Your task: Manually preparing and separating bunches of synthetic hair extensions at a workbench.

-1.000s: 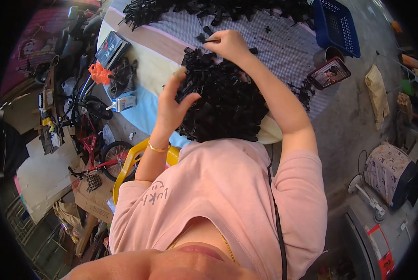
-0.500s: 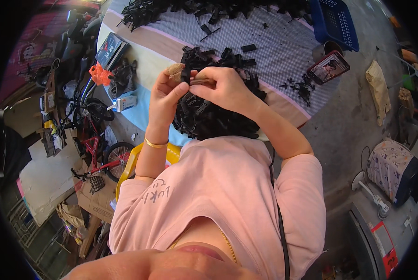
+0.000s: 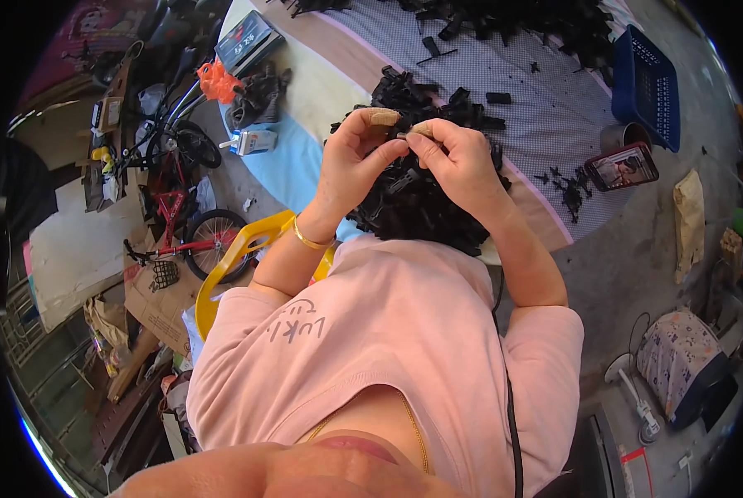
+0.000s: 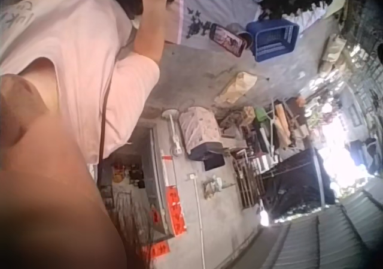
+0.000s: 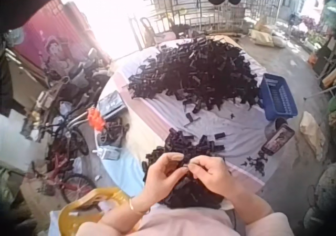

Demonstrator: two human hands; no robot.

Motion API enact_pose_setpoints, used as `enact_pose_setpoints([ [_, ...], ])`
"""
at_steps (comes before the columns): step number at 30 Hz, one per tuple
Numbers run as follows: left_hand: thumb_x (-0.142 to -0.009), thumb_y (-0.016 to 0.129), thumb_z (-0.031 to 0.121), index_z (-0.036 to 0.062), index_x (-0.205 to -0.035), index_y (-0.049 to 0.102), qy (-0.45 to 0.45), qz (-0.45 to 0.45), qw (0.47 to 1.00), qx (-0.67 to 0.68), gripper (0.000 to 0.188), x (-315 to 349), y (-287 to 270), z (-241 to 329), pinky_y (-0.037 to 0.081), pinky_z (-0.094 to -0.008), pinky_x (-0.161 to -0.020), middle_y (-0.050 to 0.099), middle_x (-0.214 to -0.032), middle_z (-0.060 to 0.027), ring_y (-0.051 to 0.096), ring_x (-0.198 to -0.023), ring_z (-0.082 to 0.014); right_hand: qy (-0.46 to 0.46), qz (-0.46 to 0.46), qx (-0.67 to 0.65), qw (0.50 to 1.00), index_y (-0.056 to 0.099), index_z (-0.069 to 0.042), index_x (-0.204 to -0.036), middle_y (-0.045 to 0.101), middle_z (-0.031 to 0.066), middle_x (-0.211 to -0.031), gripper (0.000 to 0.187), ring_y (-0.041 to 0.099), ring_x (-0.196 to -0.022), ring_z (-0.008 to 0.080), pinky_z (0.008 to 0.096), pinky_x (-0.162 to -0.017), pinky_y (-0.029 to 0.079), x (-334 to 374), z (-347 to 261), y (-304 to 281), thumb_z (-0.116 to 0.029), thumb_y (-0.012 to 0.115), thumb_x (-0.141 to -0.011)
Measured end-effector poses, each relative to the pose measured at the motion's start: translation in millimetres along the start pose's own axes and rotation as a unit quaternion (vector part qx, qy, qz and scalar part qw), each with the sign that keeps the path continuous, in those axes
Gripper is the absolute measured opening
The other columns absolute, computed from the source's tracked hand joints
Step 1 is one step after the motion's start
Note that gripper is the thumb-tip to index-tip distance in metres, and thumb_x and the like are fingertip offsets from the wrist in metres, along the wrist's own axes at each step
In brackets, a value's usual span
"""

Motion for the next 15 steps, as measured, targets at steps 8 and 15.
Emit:
enact_pose_setpoints([
  [8, -0.077, 0.066, 0.001, -0.0029, -0.107, 0.054, 0.023, -0.019, 1.000, 0.003, 0.033, 0.9, 0.7, 7.2, 0.046, -0.0249, -0.082, 0.057, -0.102, -0.0055, 0.057, -0.092, -0.0126, -0.017, 0.006, -0.028, 0.999, 0.061, 0.000, -0.088, 0.055, 0.0008, -0.059, 0.015, 0.048, -0.052, 0.0053, 0.0205, -0.047, 0.037, 1.4, 6.4, 1.2, -0.014, 0.055, -0.086],
  [15, -0.077, 0.065, -0.001, -0.0032, -0.102, 0.055, 0.013, -0.013, 1.000, -0.001, 0.027, 5.9, 1.6, 6.1, 0.047, -0.0241, -0.080, 0.058, -0.098, -0.0056, 0.057, -0.089, -0.0118, -0.006, -0.001, -0.033, 0.999, 0.060, 0.000, -0.086, 0.053, -0.0002, -0.058, 0.015, 0.047, -0.052, 0.0047, 0.0203, -0.047, 0.037, 3.8, 1.2, 2.6, -0.013, 0.055, -0.086],
])
Point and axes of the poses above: each hand's wrist, its own x-axis away from the middle knuckle, its own y-axis out of the palm, z = x × y, the point moved 3 cm from there along -x, towards the middle knuckle
